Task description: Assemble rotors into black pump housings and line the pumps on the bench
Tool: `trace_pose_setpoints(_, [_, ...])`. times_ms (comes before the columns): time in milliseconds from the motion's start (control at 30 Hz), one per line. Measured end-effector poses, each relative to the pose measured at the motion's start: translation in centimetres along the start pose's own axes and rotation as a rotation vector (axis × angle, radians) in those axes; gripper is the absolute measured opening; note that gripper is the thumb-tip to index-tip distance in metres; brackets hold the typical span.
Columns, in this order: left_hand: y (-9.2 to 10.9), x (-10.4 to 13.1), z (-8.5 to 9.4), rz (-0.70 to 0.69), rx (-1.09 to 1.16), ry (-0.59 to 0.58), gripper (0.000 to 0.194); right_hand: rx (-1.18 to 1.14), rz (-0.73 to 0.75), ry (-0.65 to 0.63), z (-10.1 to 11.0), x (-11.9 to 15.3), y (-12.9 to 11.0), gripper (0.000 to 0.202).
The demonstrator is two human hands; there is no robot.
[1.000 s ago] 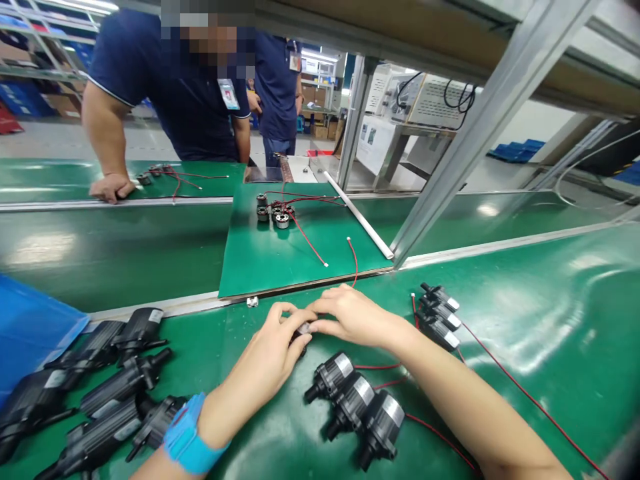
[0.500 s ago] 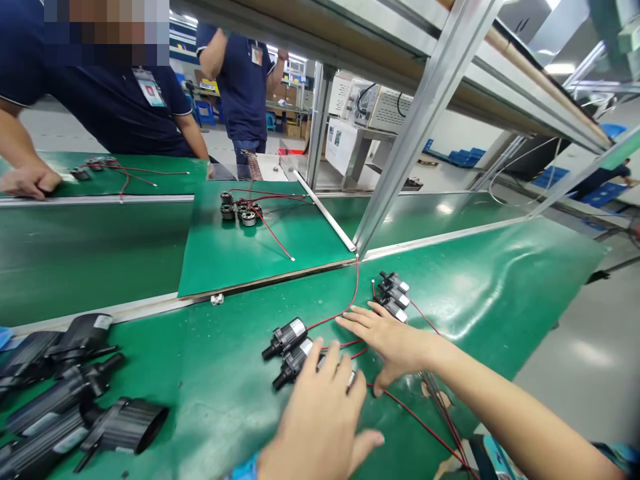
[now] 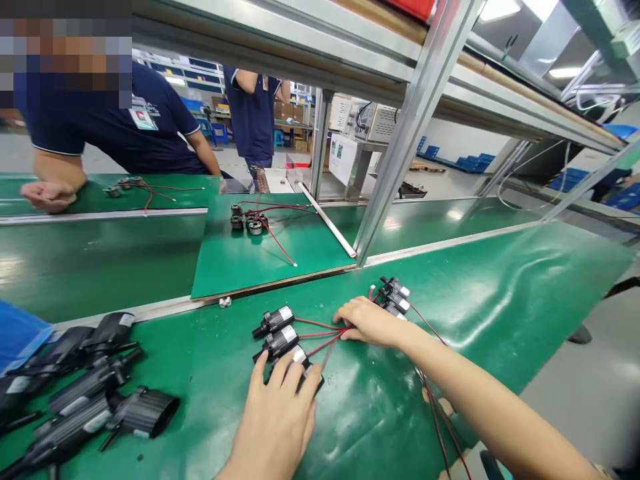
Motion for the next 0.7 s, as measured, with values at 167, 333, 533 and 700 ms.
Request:
trace_pose_setpoints(167, [-3.2, 0.5, 0.1, 0.046, -0.12, 0.035, 0.048, 0.101, -0.025, 0.022, 0.3, -1.0, -1.3, 0.017])
trace_pose_setpoints(333, [-4.9, 0.5, -0.2, 0.086, -0.119, -0.04, 0.043, 0.219, -0.077, 0.095, 2.8, 0.1, -2.6, 0.033])
trace_pose_setpoints(533, [-7.5, 0.6, 0.7, 0.167, -0.105, -0.081, 0.056, 0.411, 0.016, 0.21, 2.5, 4.8, -6.6, 0.041])
trace_pose_setpoints(700, [-10.8, 0.7, 0.7, 0.256, 0.05, -0.21, 0.061, 0.272, -0.031, 0.336, -1.6, 8.4, -9.6, 0.043])
Point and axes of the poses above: each hand's wrist, its own x-axis away from the middle knuckle, its own z-axis out of the back of the hand, y = z × x, the point moved 8 cm from there along -x, towards the middle knuckle, and after that the axes turned 3 degrees about y, right-handed, at the moved point
